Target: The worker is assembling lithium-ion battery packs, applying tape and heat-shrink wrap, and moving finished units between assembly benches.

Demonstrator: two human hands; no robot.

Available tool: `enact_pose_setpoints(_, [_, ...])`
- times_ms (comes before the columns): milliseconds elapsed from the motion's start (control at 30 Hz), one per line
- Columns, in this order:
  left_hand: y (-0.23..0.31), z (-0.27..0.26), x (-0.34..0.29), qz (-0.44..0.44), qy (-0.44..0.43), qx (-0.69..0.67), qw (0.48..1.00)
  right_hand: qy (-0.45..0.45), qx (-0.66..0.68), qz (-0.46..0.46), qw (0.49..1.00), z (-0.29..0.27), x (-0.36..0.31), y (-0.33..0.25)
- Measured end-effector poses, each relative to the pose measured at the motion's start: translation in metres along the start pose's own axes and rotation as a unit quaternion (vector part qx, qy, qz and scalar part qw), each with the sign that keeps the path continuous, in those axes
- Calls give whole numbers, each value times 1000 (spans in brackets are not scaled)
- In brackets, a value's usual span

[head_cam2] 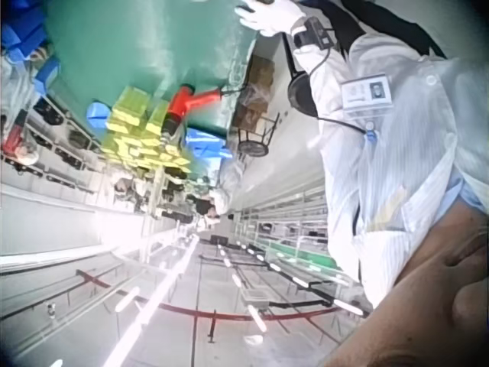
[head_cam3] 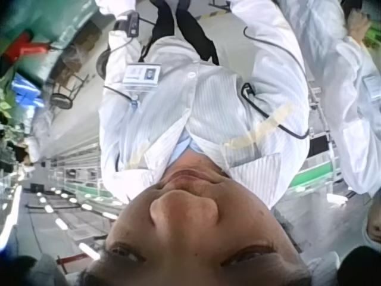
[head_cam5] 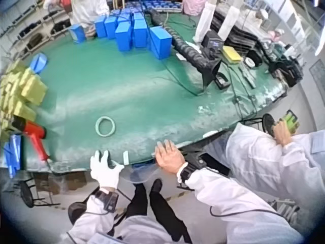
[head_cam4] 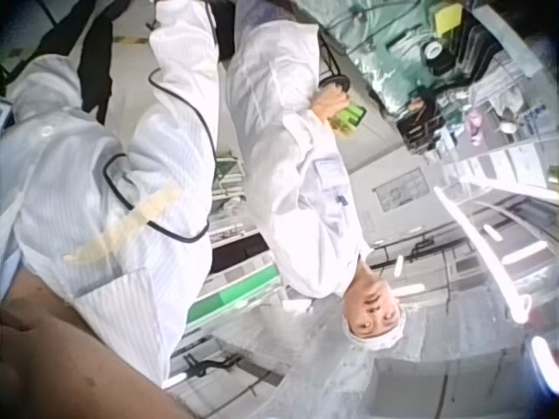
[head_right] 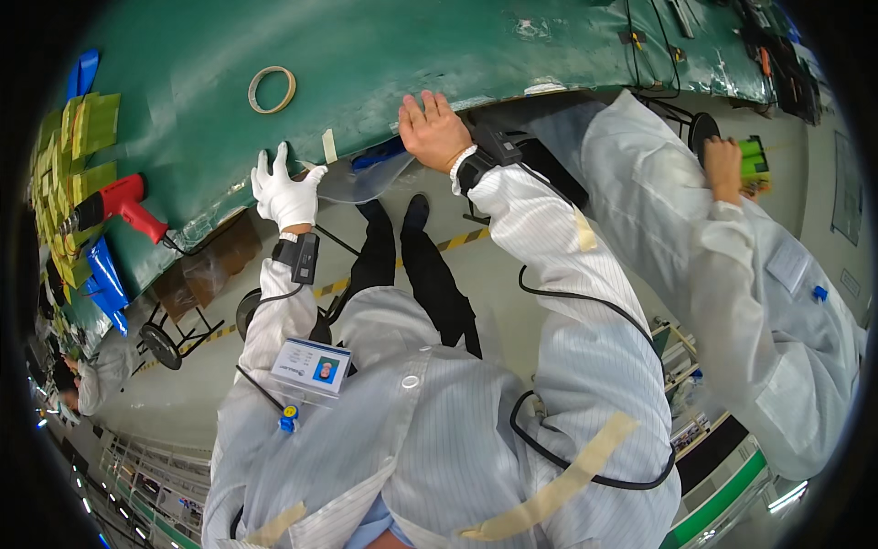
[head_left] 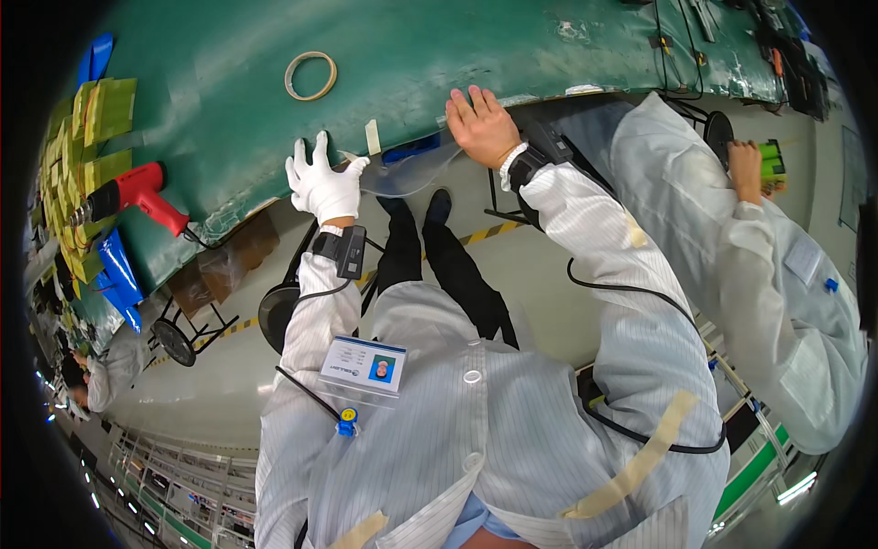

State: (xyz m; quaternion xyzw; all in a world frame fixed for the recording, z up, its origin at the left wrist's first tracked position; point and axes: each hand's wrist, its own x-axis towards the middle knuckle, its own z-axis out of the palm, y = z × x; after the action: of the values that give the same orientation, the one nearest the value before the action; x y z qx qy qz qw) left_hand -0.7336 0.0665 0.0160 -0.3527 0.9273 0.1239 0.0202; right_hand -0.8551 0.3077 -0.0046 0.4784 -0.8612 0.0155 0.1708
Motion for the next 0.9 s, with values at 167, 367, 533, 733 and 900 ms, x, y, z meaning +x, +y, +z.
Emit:
enact_pose_setpoints(167, [12,-15,-8,18,40,28,999,-1,-5,20,1000,3,0,-4])
enact_pose_setpoints(367, [25,-27,15,369,41,104,923,-3,-23,12,1000,2,-2,-3])
enact_pose_setpoints(533, [11,-8,25,431,45,107,895,-23,-18,32,999,5,-3,-5])
enact_pose_setpoints(733, [9,-8,27,430,15,126,894,-48,29,42,998,-2,-20,4])
enact_pose_setpoints(900, [23,-16,27,395,3,135,909,-78,25,89,993,-7,-8,-5])
